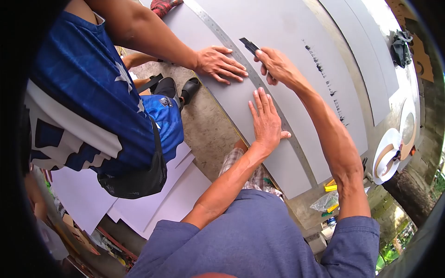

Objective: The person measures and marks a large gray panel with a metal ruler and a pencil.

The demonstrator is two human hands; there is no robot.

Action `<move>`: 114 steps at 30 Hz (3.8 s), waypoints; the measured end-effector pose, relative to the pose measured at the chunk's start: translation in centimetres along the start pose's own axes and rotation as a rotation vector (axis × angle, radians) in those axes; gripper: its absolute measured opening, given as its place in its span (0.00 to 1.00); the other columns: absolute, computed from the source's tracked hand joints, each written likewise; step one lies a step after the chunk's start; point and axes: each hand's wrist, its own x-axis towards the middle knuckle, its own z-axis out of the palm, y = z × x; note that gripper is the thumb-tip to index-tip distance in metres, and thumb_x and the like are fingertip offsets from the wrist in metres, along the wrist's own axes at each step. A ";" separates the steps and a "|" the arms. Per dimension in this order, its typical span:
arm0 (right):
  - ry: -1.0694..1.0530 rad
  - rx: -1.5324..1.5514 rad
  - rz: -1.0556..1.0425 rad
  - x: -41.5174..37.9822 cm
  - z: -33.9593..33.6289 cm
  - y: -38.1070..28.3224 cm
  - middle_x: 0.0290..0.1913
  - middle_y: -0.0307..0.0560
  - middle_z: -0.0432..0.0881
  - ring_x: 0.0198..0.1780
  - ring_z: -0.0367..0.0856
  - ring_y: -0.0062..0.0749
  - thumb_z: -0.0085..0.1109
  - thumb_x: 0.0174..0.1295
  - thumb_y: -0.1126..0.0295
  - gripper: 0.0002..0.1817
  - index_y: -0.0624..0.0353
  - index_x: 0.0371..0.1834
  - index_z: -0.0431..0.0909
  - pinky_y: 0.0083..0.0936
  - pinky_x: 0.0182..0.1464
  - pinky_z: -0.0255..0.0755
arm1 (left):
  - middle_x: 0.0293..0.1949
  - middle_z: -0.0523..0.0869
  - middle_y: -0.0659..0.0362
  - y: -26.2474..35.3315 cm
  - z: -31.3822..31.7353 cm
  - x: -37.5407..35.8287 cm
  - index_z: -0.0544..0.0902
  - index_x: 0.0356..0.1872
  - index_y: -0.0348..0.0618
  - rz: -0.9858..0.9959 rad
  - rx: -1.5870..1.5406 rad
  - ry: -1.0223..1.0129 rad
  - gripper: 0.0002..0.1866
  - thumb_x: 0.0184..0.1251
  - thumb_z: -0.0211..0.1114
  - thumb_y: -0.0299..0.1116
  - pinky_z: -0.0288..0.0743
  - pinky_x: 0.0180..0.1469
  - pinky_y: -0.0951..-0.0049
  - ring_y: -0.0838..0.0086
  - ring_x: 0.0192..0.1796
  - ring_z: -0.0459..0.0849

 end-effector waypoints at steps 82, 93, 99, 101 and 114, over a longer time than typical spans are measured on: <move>0.111 -0.725 -0.303 28.3 6.3 -11.7 0.24 0.56 0.83 0.23 0.86 0.43 0.51 0.60 0.73 0.10 0.65 0.33 0.83 0.39 0.24 0.79 | 0.81 0.48 0.29 -0.3 1.8 0.7 0.63 0.76 0.24 0.029 0.078 0.021 0.72 0.35 0.80 0.70 0.44 0.82 0.37 0.38 0.84 0.47; 0.181 -0.777 -0.253 29.0 7.6 -11.0 0.43 0.61 0.89 0.37 0.90 0.50 0.49 0.67 0.69 0.18 0.62 0.52 0.85 0.45 0.39 0.83 | 0.82 0.48 0.30 -0.4 2.7 0.8 0.64 0.77 0.26 0.032 -0.025 0.093 0.71 0.35 0.80 0.70 0.44 0.82 0.38 0.39 0.84 0.46; 0.133 -0.714 -0.208 27.7 7.1 -11.8 0.41 0.61 0.89 0.35 0.90 0.50 0.48 0.68 0.68 0.18 0.64 0.51 0.85 0.44 0.37 0.83 | 0.82 0.48 0.30 -0.5 2.0 0.8 0.63 0.77 0.26 0.017 -0.038 0.076 0.72 0.34 0.81 0.69 0.43 0.82 0.38 0.39 0.84 0.46; 0.139 -0.703 -0.210 27.8 7.3 -11.7 0.39 0.63 0.88 0.34 0.90 0.50 0.48 0.69 0.68 0.18 0.66 0.50 0.85 0.45 0.36 0.83 | 0.82 0.48 0.30 -0.5 1.8 0.8 0.64 0.77 0.26 0.012 -0.011 0.061 0.72 0.34 0.81 0.69 0.43 0.82 0.38 0.39 0.84 0.46; 0.132 -0.680 -0.285 28.1 7.1 -10.1 0.26 0.66 0.85 0.25 0.87 0.52 0.48 0.73 0.64 0.21 0.75 0.39 0.84 0.44 0.28 0.82 | 0.82 0.48 0.31 -0.1 2.5 1.0 0.66 0.76 0.27 -0.009 0.077 0.053 0.71 0.34 0.81 0.70 0.43 0.82 0.39 0.40 0.84 0.47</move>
